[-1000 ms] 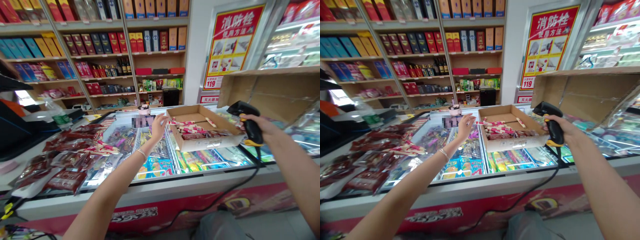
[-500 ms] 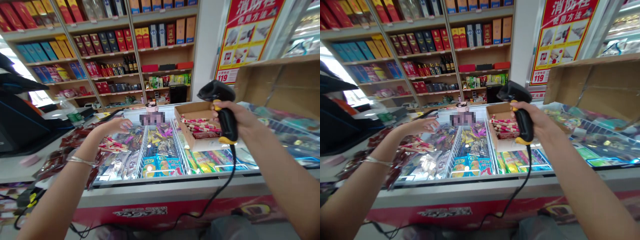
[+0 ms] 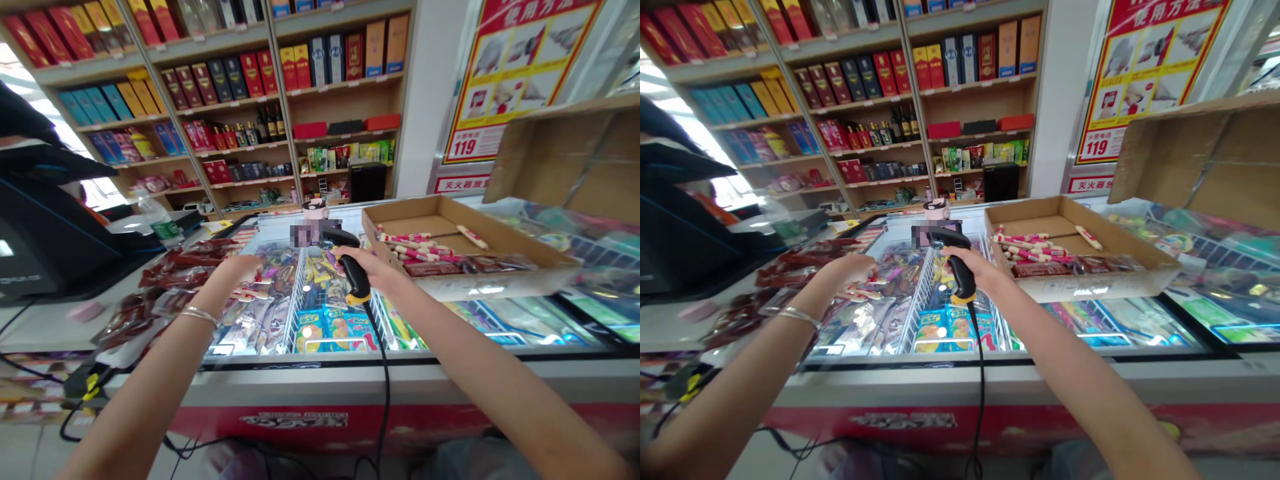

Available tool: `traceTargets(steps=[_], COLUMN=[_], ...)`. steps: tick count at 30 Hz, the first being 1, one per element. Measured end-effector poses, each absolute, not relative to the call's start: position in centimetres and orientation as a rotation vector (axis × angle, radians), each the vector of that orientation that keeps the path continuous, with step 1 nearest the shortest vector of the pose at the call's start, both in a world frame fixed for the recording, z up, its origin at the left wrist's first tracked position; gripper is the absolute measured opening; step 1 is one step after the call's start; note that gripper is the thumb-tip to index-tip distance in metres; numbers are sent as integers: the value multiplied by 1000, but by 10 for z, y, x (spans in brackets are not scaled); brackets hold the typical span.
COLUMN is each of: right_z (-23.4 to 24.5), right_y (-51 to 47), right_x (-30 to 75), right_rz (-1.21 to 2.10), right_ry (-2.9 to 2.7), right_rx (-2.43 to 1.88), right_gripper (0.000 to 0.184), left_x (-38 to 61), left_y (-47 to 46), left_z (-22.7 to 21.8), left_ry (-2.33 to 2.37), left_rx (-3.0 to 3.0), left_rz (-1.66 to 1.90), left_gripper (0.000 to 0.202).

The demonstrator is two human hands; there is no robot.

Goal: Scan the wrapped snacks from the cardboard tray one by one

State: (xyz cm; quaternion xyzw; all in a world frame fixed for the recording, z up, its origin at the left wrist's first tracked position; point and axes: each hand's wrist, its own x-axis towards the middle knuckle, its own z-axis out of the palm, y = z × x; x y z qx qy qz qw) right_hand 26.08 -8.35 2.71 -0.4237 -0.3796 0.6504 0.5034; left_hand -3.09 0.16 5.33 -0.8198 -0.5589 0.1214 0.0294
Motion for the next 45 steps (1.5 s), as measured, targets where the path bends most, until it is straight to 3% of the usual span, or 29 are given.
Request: traceTargets(steps=[2,4,14,21,38,45], right_z=[24,21,9,0,1,-5], right_y=[-82,-79,-85,-88,-96,-92], right_x=[263,265,262,254,249,251], right_rz=[1535,1499,1511,1482,1483,1494], right_ry=[-879,-843,-850,-950,-984,-971], right_rx=[-1051,-1080,-1107,-1175,-1164,-1161], right_gripper=[16,14,17,17,20,18], left_x=[-25,-17,33,35,39,42], left_y=[7,10,1,-1,-18,-10], left_z=[53,52,9,-2,10,-5], left_ry=[-1736,-1707,-1472,-1513,-1671,-1451], left_rx=[-2437,-2387,-2857,-2647,-2344,-2527], left_rz=[475,345,-1792,-2526,-2525,-2456], left_gripper=[27,24,13,29,44,23])
